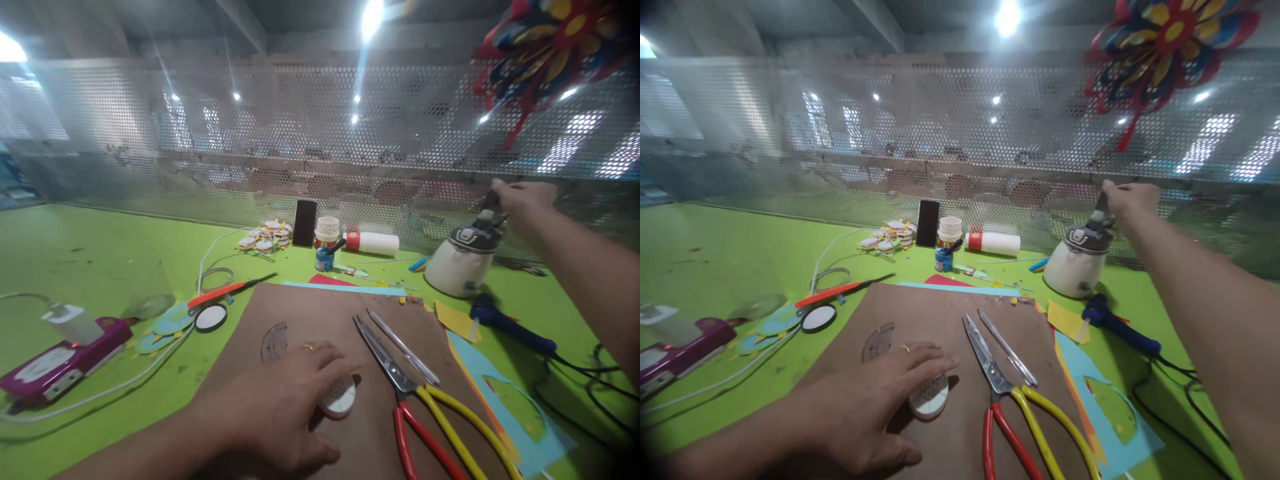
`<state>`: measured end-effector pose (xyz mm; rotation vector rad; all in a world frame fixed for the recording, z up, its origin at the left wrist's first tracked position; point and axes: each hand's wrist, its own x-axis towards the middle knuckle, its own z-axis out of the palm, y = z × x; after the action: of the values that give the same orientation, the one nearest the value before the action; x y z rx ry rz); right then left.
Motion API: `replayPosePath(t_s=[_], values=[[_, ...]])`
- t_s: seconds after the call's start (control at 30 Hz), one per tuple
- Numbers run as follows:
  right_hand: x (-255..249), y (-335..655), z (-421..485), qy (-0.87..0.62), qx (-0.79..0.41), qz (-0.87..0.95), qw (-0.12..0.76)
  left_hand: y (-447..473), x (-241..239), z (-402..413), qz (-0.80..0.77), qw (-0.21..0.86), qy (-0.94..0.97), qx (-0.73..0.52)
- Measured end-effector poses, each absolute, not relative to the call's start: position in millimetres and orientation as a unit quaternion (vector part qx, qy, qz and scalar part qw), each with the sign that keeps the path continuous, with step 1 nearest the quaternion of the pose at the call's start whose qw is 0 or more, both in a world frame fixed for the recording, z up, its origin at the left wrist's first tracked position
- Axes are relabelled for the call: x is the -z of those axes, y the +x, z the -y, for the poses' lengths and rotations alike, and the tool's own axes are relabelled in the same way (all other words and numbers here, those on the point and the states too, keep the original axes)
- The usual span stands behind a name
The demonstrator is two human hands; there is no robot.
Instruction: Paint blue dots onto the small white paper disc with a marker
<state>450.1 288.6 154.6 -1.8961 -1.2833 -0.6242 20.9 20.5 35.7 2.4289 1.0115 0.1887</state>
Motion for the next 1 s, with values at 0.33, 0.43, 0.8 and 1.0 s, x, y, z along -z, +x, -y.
replayPosePath(t_s=[0.33, 0.43, 0.8, 1.0], values=[[-116, 417, -242, -0.718, 0.206, 0.615, 0.251, 21, -35, -21, -0.362, 0.256, 0.893, -0.077], [-106, 416, -237, -0.699, 0.223, 0.635, 0.240, 21, -36, -21, -0.363, 0.252, 0.894, -0.072], [-101, 413, -230, -0.676, 0.212, 0.650, 0.274, 23, -38, -19, -0.376, 0.236, 0.894, -0.065], [-121, 363, -166, -0.644, 0.184, 0.641, 0.375, 22, -38, -20, -0.363, 0.229, 0.900, -0.067]])
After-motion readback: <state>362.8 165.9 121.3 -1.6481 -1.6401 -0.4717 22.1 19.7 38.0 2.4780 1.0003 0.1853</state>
